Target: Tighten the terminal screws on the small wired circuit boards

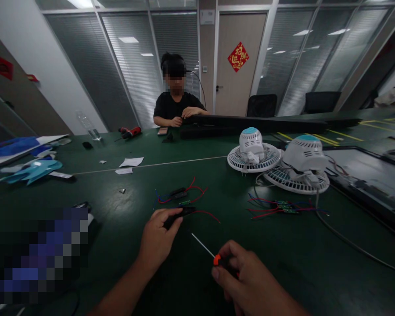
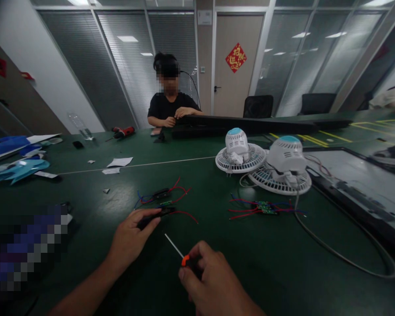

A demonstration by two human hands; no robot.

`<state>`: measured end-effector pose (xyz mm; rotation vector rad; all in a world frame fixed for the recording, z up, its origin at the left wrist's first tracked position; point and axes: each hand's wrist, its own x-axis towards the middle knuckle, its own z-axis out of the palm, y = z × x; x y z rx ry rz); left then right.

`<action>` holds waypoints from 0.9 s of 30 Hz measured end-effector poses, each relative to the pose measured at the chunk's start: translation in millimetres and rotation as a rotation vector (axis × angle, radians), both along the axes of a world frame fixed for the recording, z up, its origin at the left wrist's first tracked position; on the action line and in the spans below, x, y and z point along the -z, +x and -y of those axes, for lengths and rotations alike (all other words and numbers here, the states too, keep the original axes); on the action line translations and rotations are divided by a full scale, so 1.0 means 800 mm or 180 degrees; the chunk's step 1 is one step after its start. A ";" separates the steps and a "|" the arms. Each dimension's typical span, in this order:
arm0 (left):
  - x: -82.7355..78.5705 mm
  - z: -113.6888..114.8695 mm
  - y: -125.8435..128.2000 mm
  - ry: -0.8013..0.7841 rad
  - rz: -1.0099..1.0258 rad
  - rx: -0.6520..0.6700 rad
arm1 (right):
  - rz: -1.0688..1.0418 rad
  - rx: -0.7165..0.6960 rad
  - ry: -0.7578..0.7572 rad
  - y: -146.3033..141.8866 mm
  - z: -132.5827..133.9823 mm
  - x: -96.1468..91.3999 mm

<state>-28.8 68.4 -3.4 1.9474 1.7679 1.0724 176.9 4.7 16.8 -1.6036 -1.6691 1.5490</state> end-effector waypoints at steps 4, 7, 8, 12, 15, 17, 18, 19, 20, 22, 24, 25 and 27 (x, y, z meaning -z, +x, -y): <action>0.003 -0.003 -0.001 0.0073 -0.0158 -0.0078 | -0.0034 -0.0025 0.0051 0.001 0.001 0.002; 0.002 -0.003 0.000 0.0291 -0.0238 -0.0012 | 0.0040 -0.0051 0.0117 0.001 0.002 0.000; 0.002 -0.002 0.000 0.0424 -0.0249 0.0027 | 0.0092 -0.0060 0.0156 0.002 0.003 -0.002; 0.000 0.003 -0.001 0.0799 -0.0471 0.0052 | 0.0490 -0.0079 0.0494 0.020 0.004 -0.018; 0.001 0.006 -0.001 0.0917 -0.0565 0.0200 | 0.1137 0.0063 0.0869 0.057 -0.007 -0.032; 0.001 0.008 0.001 0.0993 -0.0582 0.0325 | 0.1744 0.0251 0.1021 0.091 -0.023 -0.037; 0.000 0.009 0.002 0.1014 -0.0597 0.0386 | 0.2073 0.0353 0.1071 0.108 -0.033 -0.039; -0.001 0.011 0.004 0.1023 -0.0618 0.0447 | 0.2376 0.0443 0.1105 0.126 -0.045 -0.039; -0.002 0.013 0.005 0.1013 -0.0658 0.0547 | 0.2640 0.0498 0.1140 0.141 -0.056 -0.040; -0.004 0.020 0.008 0.1005 -0.0759 0.0815 | 0.3024 0.0451 0.1201 0.167 -0.075 -0.038; -0.005 0.027 0.012 0.1048 -0.0943 0.1187 | 0.3259 0.0217 0.1218 0.181 -0.087 -0.036; -0.005 0.031 0.014 0.1072 -0.1025 0.1337 | 0.3340 0.0086 0.1212 0.185 -0.090 -0.034; -0.003 0.036 0.017 0.1119 -0.1174 0.1511 | 0.3450 -0.0150 0.1219 0.188 -0.092 -0.031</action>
